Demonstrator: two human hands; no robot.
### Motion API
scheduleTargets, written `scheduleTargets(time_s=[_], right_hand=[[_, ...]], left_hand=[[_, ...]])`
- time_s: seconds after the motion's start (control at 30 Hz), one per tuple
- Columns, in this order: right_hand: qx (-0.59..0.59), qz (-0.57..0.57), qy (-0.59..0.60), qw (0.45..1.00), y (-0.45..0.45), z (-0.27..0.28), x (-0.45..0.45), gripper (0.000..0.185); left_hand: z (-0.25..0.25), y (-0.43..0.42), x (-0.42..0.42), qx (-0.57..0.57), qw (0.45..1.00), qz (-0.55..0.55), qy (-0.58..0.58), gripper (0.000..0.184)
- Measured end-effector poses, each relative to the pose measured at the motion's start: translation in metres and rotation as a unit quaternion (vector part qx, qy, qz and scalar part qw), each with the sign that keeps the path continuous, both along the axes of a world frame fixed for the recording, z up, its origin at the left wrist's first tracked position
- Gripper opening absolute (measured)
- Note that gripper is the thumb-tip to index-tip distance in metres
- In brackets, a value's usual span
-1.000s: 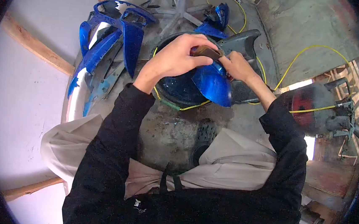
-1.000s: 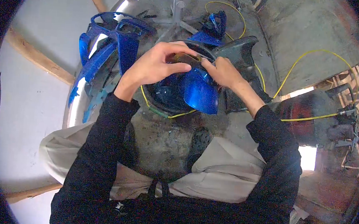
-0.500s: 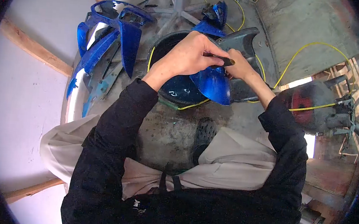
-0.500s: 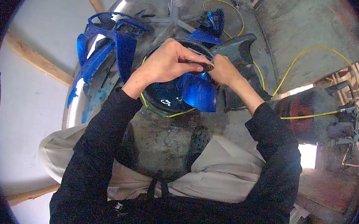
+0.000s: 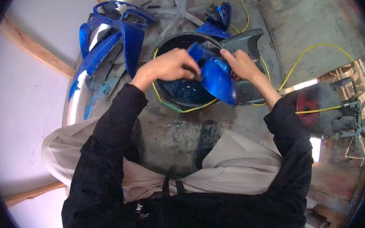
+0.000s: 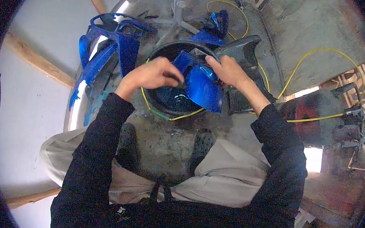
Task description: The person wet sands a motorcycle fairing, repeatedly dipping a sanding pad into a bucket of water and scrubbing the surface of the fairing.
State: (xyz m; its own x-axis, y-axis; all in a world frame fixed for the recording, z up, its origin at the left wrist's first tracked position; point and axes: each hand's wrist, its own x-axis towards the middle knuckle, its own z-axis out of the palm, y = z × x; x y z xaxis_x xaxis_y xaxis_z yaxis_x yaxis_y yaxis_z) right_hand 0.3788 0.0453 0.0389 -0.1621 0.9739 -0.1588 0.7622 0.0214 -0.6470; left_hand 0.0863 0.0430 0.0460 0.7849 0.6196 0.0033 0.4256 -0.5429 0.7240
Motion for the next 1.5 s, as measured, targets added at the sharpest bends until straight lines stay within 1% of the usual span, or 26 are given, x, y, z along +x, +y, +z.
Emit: scheduleTargets(time_s=[0.07, 0.1, 0.17, 0.2, 0.27, 0.3, 0.37, 0.4, 0.43, 0.5, 0.57, 0.63, 0.7, 0.8, 0.87, 0.93, 0.97, 1.07, 1.1, 1.13, 1.2, 1.27, 1.3, 1.33, 1.4, 1.5], right_hand=[[-0.02, -0.001, 0.025, 0.999, 0.003, 0.001, 0.005, 0.084], [-0.031, -0.002, 0.038, 0.999, 0.004, 0.0, 0.006, 0.084], [-0.024, -0.001, 0.02, 1.0, 0.009, -0.002, 0.008, 0.083], [-0.021, 0.0, 0.011, 1.0, 0.012, -0.005, 0.009, 0.083], [0.007, -0.002, -0.005, 1.0, 0.018, -0.016, 0.015, 0.084], [0.022, -0.003, -0.012, 1.0, 0.02, -0.018, 0.016, 0.085], [-0.029, -0.011, 0.013, 0.999, 0.013, -0.004, 0.01, 0.086], [-0.054, -0.016, 0.027, 0.998, 0.011, 0.001, 0.008, 0.087], [-0.022, -0.007, 0.014, 1.0, 0.017, -0.007, 0.012, 0.086], [0.024, 0.004, -0.007, 1.0, 0.026, -0.026, 0.022, 0.084], [0.032, 0.008, -0.015, 0.999, 0.027, -0.028, 0.024, 0.083], [-0.002, 0.001, -0.004, 1.0, 0.022, -0.021, 0.018, 0.085], [-0.052, -0.018, 0.011, 0.998, 0.018, -0.009, 0.014, 0.089], [0.036, -0.009, -0.036, 0.999, 0.021, -0.019, 0.017, 0.088], [0.026, -0.006, -0.012, 1.0, 0.022, -0.019, 0.018, 0.088], [0.014, -0.006, 0.005, 1.0, 0.018, -0.016, 0.016, 0.088], [0.01, -0.008, 0.01, 1.0, 0.017, -0.012, 0.014, 0.088], [-0.026, -0.01, 0.009, 1.0, 0.018, -0.01, 0.013, 0.084], [-0.041, -0.011, 0.006, 0.999, 0.019, -0.011, 0.014, 0.083], [-0.027, -0.005, 0.003, 1.0, 0.021, -0.013, 0.016, 0.082], [0.0, 0.007, -0.004, 1.0, 0.023, -0.019, 0.018, 0.081], [0.006, 0.011, -0.005, 1.0, 0.024, -0.019, 0.019, 0.081], [0.009, 0.013, -0.005, 1.0, 0.023, -0.019, 0.018, 0.08], [0.016, 0.008, -0.008, 1.0, 0.022, -0.018, 0.017, 0.082], [0.031, -0.001, -0.013, 0.999, 0.019, -0.017, 0.015, 0.086], [0.01, 0.004, -0.017, 1.0, 0.024, -0.023, 0.021, 0.083]], left_hand=[[-0.036, 0.007, -0.012, 0.028, 0.996, -0.019, 0.077, 0.029], [-0.056, 0.009, -0.011, 0.014, 0.994, -0.033, 0.105, 0.031], [-0.096, 0.014, -0.005, -0.014, 0.983, -0.071, 0.168, 0.038], [-0.128, 0.016, 0.003, -0.012, 0.972, -0.069, 0.224, 0.04], [-0.175, 0.018, 0.017, 0.011, 0.953, -0.025, 0.301, 0.038], [-0.196, 0.02, 0.015, 0.064, 0.962, -0.01, 0.266, 0.034], [-0.231, 0.022, 0.007, 0.168, 0.967, 0.023, 0.192, 0.027], [-0.238, 0.021, 0.009, 0.17, 0.959, 0.047, 0.221, 0.027], [-0.245, 0.021, 0.012, 0.174, 0.95, 0.07, 0.249, 0.026], [-0.274, 0.041, 0.015, 0.086, 0.952, 0.092, 0.278, 0.025], [-0.283, 0.039, 0.012, 0.138, 0.962, 0.092, 0.215, 0.025], [-0.27, 0.033, 0.011, 0.11, 0.966, 0.078, 0.221, 0.028], [-0.247, 0.038, 0.017, 0.015, 0.957, 0.042, 0.286, 0.032], [-0.222, 0.044, 0.042, -0.087, 0.924, -0.046, 0.368, 0.039], [-0.176, 0.034, 0.043, -0.222, 0.921, -0.032, 0.317, 0.042], [-0.167, 0.037, 0.04, -0.26, 0.919, -0.043, 0.294, 0.041], [-0.16, 0.041, 0.036, -0.281, 0.913, -0.09, 0.281, 0.038], [-0.101, 0.043, 0.026, -0.368, 0.882, -0.098, 0.278, 0.035], [-0.079, 0.045, 0.025, -0.374, 0.883, -0.08, 0.272, 0.031], [-0.043, 0.046, 0.026, -0.297, 0.897, -0.124, 0.302, 0.03], [-0.004, 0.066, 0.032, -0.297, 0.906, -0.121, 0.278, 0.027], [0.028, 0.069, 0.041, -0.238, 0.937, -0.096, 0.235, 0.025], [0.042, 0.07, 0.047, -0.193, 0.953, -0.116, 0.204, 0.025], [0.058, 0.068, 0.054, -0.153, 0.963, -0.109, 0.193, 0.023], [0.069, 0.069, 0.066, -0.077, 0.977, -0.131, 0.15, 0.025], [0.075, 0.063, 0.078, 0.062, 0.981, -0.131, 0.129, 0.029]])
